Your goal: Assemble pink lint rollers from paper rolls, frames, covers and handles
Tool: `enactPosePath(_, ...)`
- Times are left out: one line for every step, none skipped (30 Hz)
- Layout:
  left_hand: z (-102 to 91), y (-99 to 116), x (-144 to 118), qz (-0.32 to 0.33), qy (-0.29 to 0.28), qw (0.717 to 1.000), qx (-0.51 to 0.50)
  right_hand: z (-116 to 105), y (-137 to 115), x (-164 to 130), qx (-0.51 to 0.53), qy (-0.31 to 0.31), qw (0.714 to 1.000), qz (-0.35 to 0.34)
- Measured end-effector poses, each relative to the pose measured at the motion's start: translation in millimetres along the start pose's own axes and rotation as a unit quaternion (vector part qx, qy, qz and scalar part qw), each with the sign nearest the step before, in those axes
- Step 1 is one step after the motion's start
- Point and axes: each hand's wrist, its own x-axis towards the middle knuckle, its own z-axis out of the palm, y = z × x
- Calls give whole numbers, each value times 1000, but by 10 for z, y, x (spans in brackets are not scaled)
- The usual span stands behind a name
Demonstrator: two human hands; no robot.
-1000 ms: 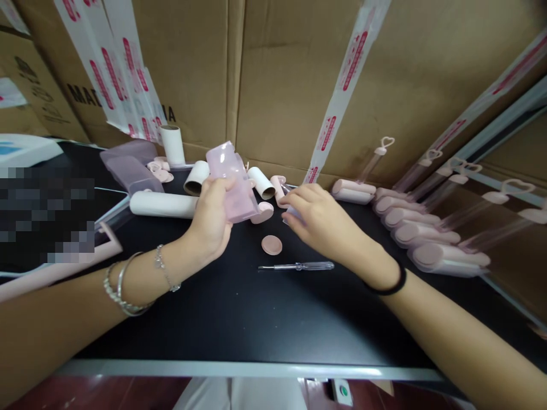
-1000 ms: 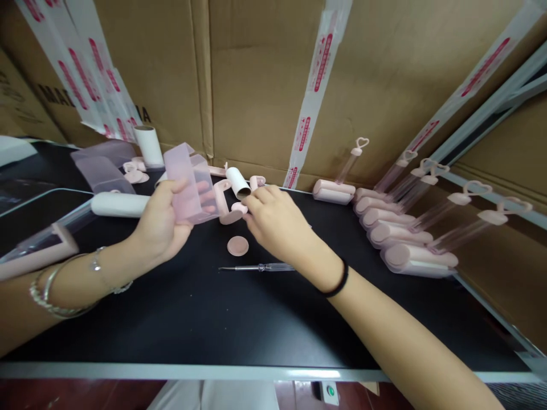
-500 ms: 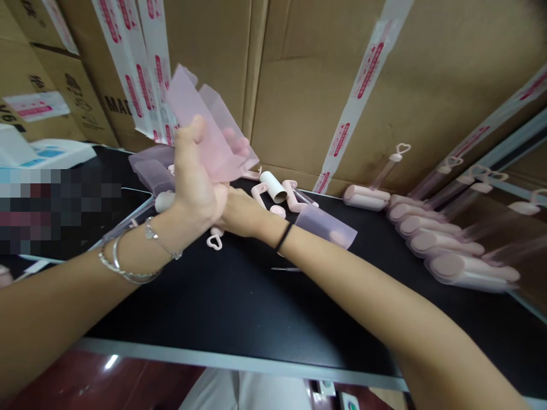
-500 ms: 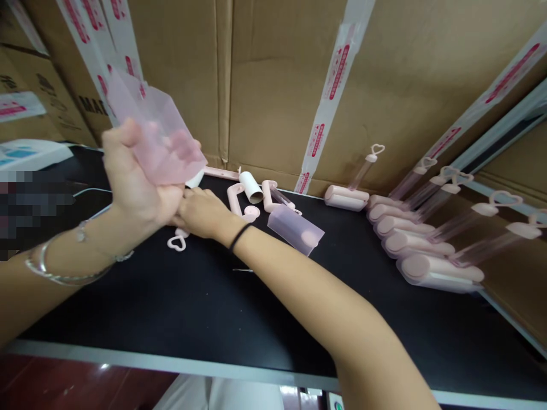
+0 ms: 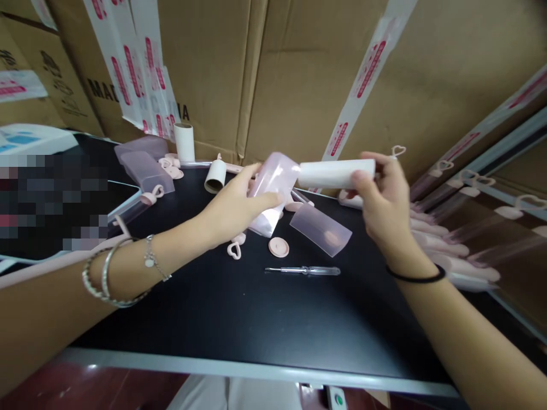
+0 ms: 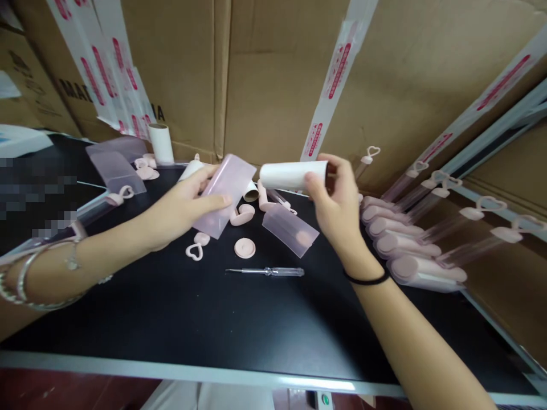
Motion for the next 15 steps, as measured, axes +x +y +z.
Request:
enactPosePath(11, -28, 14, -27, -10, 999, 22, -86, -1, -47, 20, 36, 999, 14)
enactPosePath(10, -51, 35, -44, -7, 998, 35, -150, -43, -79, 34, 61, 997, 24)
enactPosePath(-4, -65, 61, -48, 5, 998, 41, -194, -117, -96, 41, 57, 997, 17)
enactPosePath(-33, -69, 92, -41, 21, 998, 51, -220, -212, -99, 39, 25, 999, -5)
enactPosePath(-78, -63, 127, -27, 34, 996, 74, -231, -314, -93, 34, -19, 999, -29)
enactPosePath(-137, -49, 162, -9, 44, 993, 111, -229, -413, -81, 31, -65, 996, -53)
enactPosePath(-204, -31, 195, 7, 46, 985, 167, -216, -500, -68, 30, -102, 992, -72)
enactPosePath(-275, -10, 222, 19, 49, 969, 243, -195, -568, -56, 31, -128, 988, -86)
enactPosePath(-344, 8, 243, 30, 51, 945, 322, -169, -617, -47, 32, -143, 985, -92)
enactPosePath(-403, 22, 255, 40, 54, 915, 399, -140, -645, -41, 35, -150, 984, -94)
enactPosePath(-451, 29, 260, 44, 60, 884, 461, -111, -658, -37, 37, -153, 983, -95)
enactPosePath(-484, 30, 258, 43, 67, 859, 506, -83, -658, -36, 39, -155, 983, -95)
enactPosePath(-502, 25, 252, 35, 72, 841, 535, -58, -652, -35, 41, -158, 982, -94)
enactPosePath(-508, 17, 244, 18, 75, 832, 549, -36, -642, -34, 44, -160, 981, -97)
enactPosePath(-505, 8, 234, -3, 74, 828, 556, -17, -633, -33, 48, -164, 980, -101)
